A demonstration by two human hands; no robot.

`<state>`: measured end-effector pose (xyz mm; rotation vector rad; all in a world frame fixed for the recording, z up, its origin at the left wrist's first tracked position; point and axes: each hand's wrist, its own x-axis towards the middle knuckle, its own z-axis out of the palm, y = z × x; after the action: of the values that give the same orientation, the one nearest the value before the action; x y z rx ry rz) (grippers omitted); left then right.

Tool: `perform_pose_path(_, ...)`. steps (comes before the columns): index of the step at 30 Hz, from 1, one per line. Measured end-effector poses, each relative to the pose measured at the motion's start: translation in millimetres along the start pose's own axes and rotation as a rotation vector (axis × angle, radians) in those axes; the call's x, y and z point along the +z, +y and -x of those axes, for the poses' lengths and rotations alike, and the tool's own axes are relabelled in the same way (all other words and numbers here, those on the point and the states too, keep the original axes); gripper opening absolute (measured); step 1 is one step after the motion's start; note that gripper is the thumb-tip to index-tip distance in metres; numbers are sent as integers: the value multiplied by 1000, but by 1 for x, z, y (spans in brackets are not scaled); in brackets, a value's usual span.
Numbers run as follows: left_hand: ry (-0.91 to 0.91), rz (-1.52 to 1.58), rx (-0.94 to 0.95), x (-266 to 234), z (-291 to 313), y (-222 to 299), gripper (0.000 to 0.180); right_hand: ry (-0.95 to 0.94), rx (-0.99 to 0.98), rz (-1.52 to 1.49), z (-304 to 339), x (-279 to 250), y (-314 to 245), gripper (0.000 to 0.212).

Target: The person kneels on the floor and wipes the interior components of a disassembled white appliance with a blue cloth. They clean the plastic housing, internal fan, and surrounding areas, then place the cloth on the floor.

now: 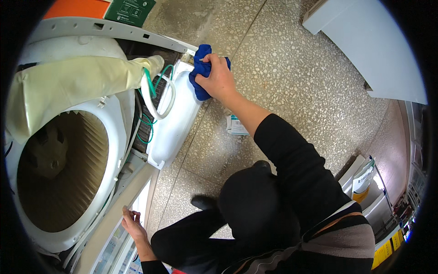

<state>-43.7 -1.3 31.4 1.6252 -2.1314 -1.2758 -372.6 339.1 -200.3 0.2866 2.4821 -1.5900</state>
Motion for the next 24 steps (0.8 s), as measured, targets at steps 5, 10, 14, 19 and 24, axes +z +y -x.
perform_pose_path(5,-105,17,-103,-44,-5,-22,29,-1,67,14,-21,-6,0,42)
perform_pose_path(10,-521,66,-214,-58,4,-84,26,307,188,-32,-59,-71,16,49)
perform_pose_path(14,-689,359,-345,-14,-17,-83,29,37,49,212,-67,-112,-3,59)
perform_pose_path(19,-1000,93,-333,82,-57,-23,35,-98,6,474,-43,-99,-51,49)
perform_pose_path(24,-1226,86,-338,152,-66,39,40,-189,-121,575,-82,-55,-64,52)
